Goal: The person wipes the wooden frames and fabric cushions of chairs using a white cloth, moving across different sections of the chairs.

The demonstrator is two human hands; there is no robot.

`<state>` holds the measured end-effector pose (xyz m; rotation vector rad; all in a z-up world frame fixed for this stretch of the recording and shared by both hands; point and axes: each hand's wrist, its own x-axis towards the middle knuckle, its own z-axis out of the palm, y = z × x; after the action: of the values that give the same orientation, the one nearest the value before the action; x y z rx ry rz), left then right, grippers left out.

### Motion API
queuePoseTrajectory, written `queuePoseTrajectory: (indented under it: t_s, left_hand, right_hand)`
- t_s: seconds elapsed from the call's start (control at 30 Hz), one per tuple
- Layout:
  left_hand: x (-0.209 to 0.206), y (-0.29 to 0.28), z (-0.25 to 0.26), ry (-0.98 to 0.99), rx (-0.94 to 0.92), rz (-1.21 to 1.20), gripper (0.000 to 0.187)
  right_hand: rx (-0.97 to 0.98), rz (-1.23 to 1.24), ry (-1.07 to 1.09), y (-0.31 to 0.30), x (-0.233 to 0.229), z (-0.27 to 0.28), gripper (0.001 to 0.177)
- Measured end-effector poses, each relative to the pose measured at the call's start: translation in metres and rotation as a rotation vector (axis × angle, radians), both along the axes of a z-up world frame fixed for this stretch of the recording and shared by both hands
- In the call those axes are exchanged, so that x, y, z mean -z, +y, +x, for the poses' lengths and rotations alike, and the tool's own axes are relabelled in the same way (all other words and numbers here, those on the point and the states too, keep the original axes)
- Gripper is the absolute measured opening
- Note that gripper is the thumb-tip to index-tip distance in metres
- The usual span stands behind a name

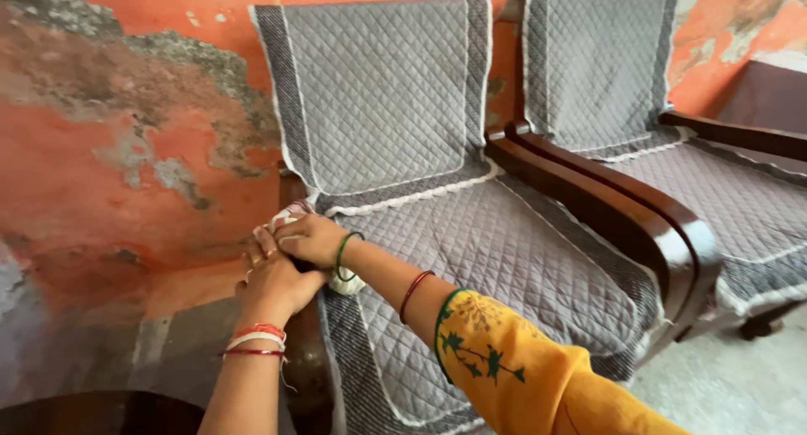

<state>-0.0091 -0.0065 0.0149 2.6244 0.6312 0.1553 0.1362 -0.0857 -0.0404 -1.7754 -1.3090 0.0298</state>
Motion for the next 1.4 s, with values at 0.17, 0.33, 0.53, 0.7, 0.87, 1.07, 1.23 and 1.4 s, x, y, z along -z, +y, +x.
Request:
queuePoseTrajectory:
  t_s: [0.17,0.33,0.53,0.7,0.87,1.07,1.23,1.4]
  left_hand:
    - [-0.006,0.015,0.027,0.095,0.015,0.023,0.138]
    - [0.001,0.023,0.048,0.053,0.039,0.082,0.132]
    - [0.01,0.025,0.051,0.045,0.057,0.079,0.104]
    - [0.025,0.032,0.061,0.087,0.058,0.042,0.087]
    - [0.023,0.031,0.055,-0.122,0.002,-0.023,0.085]
    - [0.014,0.021,0.037,-0.364,-0.015,0.131,0.1]
    - [0.013,0.022,0.019,-0.475,0.02,0.176,0.096]
    - [0.014,0.021,-0.014,-0.495,0.037,0.17,0.088]
  right_hand:
    - [0.089,0.029,-0.164,0.021,0.014,0.038,0.027]
    - [0.13,0.033,-0.23,0.037,0.024,0.077,0.028]
    - [0.211,-0.145,-0.316,0.068,0.043,0.148,0.033]
    - [0.446,-0.336,-0.236,0.09,0.059,0.183,0.045]
    - [0.515,-0.467,-0.217,0.085,0.038,0.157,0.047]
    - [0.303,-0.502,-0.54,0.062,0.018,0.093,0.043]
    - [0.199,-0.378,-0.687,0.035,0.02,0.045,0.043]
    - [0.212,-0.396,-0.447,0.002,-0.031,-0.053,0.044]
